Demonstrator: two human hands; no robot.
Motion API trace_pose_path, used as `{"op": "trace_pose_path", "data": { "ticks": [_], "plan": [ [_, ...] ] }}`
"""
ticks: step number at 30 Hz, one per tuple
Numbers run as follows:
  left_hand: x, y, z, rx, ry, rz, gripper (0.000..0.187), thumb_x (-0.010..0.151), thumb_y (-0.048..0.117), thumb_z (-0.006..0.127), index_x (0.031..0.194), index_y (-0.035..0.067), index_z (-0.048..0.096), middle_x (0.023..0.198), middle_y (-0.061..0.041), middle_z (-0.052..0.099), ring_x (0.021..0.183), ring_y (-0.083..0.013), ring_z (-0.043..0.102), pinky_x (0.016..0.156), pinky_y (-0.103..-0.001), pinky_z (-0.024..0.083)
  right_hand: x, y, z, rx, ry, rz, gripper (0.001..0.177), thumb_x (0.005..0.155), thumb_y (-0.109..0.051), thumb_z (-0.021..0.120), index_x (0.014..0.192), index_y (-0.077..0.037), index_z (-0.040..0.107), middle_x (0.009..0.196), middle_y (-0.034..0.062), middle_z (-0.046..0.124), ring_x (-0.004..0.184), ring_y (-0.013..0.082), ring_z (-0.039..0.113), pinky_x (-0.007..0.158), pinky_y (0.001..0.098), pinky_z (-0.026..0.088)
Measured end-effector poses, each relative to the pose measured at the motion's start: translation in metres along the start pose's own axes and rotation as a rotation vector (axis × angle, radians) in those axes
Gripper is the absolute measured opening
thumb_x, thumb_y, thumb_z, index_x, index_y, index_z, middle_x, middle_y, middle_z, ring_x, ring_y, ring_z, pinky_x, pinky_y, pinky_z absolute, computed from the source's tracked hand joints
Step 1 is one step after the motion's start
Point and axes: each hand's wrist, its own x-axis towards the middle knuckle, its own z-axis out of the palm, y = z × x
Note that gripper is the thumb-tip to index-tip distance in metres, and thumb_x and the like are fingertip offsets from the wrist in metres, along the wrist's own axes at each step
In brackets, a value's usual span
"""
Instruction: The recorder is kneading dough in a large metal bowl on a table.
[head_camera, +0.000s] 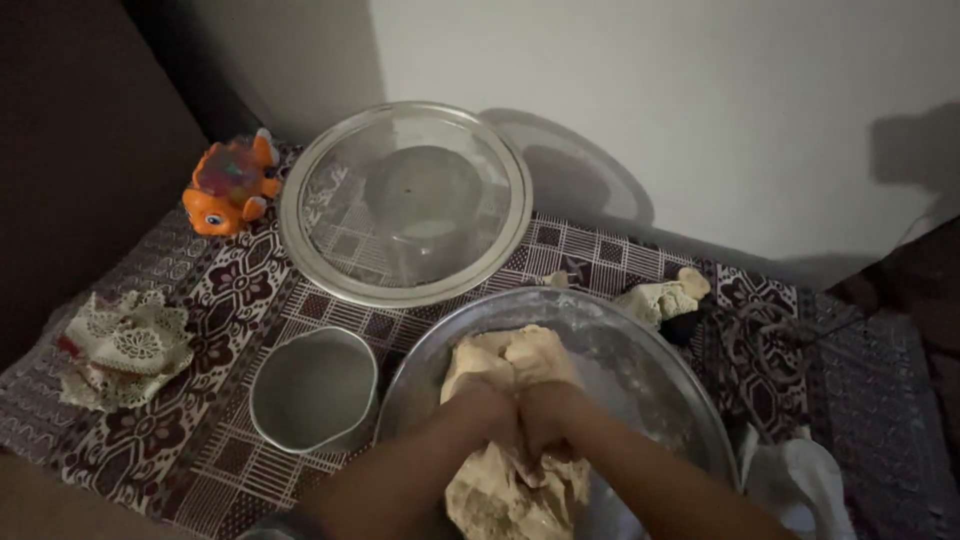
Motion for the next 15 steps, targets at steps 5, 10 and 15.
{"op": "trace_pose_path", "data": {
  "ticks": [5, 10, 15],
  "plan": [
    [-0.001, -0.004, 0.042, 0.084, 0.135, 0.058, 0.092, 0.061, 0.08, 0.088, 0.109, 0.003, 0.074, 0.101, -0.016, 0.071, 0.094, -0.0316, 0.07, 0.088, -0.044, 0.055, -0.026, -0.01, 0.013, -0.146, 0.098, 0.012, 0.044, 0.061, -0.036, 0.094, 0.088, -0.005, 0.078, 0.082, 0.0111, 0.074, 0.074, 0.026, 0.072, 0.071, 0.0438, 0.058],
    [-0.055, -0.023, 0.019, -0.146, 0.33, 0.053, 0.062, 0.066, 0.062, 0.077, 0.117, 0.027, 0.076, 0.111, -0.005, 0.073, 0.103, -0.0245, 0.069, 0.088, -0.044, 0.055, -0.01, 0.047, 0.052, -0.086, 0.812, -0.461, 0.024, 0.069, -0.022, 0.084, 0.087, -0.007, 0.077, 0.089, 0.0143, 0.075, 0.083, 0.0315, 0.07, 0.075, 0.0419, 0.057],
    [-0.027, -0.04, 0.004, -0.353, 0.247, -0.069, 0.054, 0.077, 0.062, 0.073, 0.112, 0.021, 0.079, 0.098, -0.005, 0.08, 0.091, -0.0172, 0.076, 0.081, -0.036, 0.06, -0.022, 0.049, 0.002, 0.429, 0.569, -0.351, 0.027, 0.076, -0.026, 0.079, 0.1, -0.015, 0.08, 0.092, 0.0058, 0.079, 0.08, 0.0247, 0.077, 0.074, 0.0379, 0.06]
  ]
}}
